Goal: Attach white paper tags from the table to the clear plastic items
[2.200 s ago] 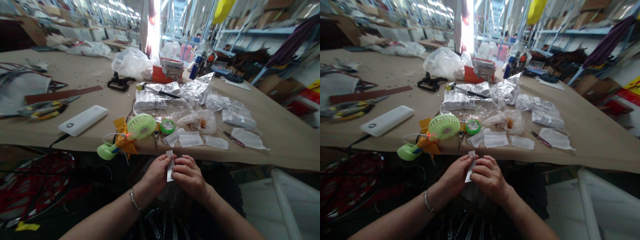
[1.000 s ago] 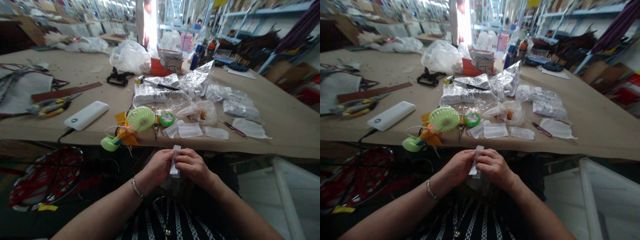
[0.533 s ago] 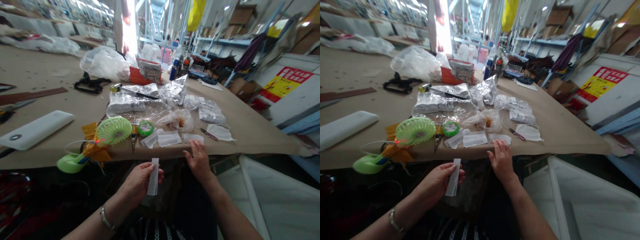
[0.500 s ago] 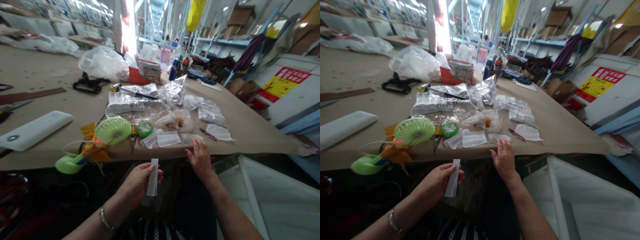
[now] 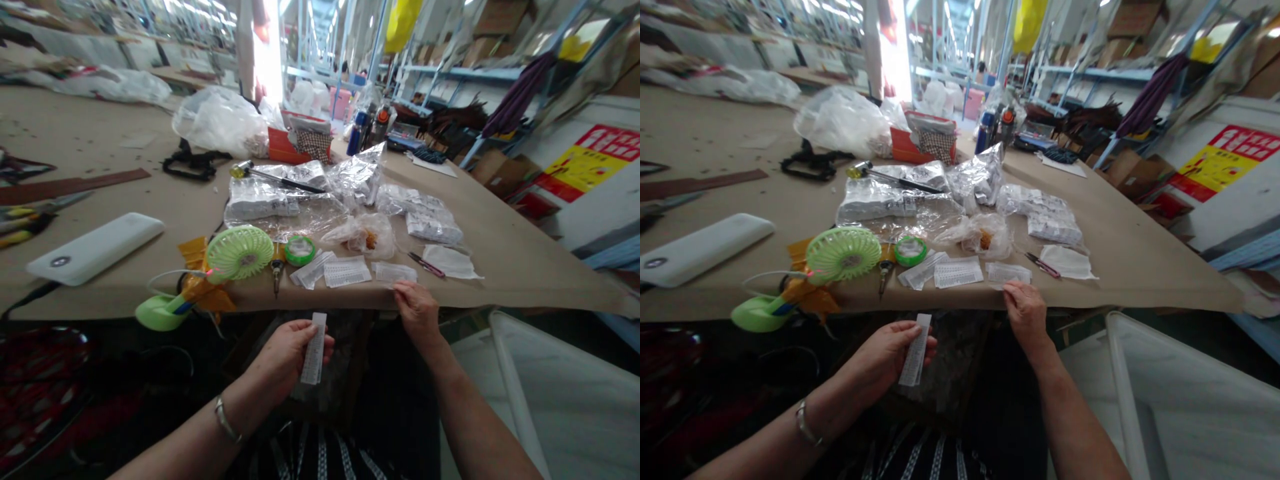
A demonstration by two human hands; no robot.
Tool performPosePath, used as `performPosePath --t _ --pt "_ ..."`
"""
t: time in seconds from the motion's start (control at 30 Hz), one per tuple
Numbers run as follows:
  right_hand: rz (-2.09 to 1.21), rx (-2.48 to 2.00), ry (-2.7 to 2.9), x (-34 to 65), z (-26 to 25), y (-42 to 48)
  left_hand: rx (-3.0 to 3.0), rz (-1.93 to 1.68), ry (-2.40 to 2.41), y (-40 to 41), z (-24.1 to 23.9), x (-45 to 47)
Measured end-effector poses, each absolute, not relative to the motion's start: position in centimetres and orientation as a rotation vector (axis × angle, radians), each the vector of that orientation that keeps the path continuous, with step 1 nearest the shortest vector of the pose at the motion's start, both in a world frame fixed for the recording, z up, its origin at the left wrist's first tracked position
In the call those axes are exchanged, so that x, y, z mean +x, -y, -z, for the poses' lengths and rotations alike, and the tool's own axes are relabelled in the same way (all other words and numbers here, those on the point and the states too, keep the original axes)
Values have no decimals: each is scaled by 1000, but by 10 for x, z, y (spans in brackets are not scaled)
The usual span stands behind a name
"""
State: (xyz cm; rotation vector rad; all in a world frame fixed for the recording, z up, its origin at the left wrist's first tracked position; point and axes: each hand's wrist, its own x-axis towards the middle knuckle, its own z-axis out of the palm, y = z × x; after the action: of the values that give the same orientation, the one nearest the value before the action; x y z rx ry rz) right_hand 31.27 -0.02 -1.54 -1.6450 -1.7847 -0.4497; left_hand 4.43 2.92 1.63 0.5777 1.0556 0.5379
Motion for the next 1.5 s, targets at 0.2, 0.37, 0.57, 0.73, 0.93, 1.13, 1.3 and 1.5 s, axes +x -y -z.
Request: performPosePath --t 0.2,0.37,0.57,0.73,0.93,1.13,1.3,1.5 --pt "51 -1086 1823 229 -3 8 539 -555 -908 -28 -20 43" --pt "24 -900 2115 187 5 5 467 -675 -797 -29 -21 36" --pt "8 -900 2257 189 11 1 393 -706 -736 -30 -12 30" --pt "-31 -908 2302 190 9 5 418 -677 -747 -28 -11 30" --pt "-443 -1175 1757 187 9 10 474 -632 -841 -25 -16 27" --pt "-1210 -1329 1134 173 11 2 592 -574 -912 -17 -19 28" --pt "-1348 -1241 889 160 16 4 573 -535 -777 -13 -16 20" --pt "-1355 -1244 890 153 10 7 492 -406 -612 -13 -5 8"
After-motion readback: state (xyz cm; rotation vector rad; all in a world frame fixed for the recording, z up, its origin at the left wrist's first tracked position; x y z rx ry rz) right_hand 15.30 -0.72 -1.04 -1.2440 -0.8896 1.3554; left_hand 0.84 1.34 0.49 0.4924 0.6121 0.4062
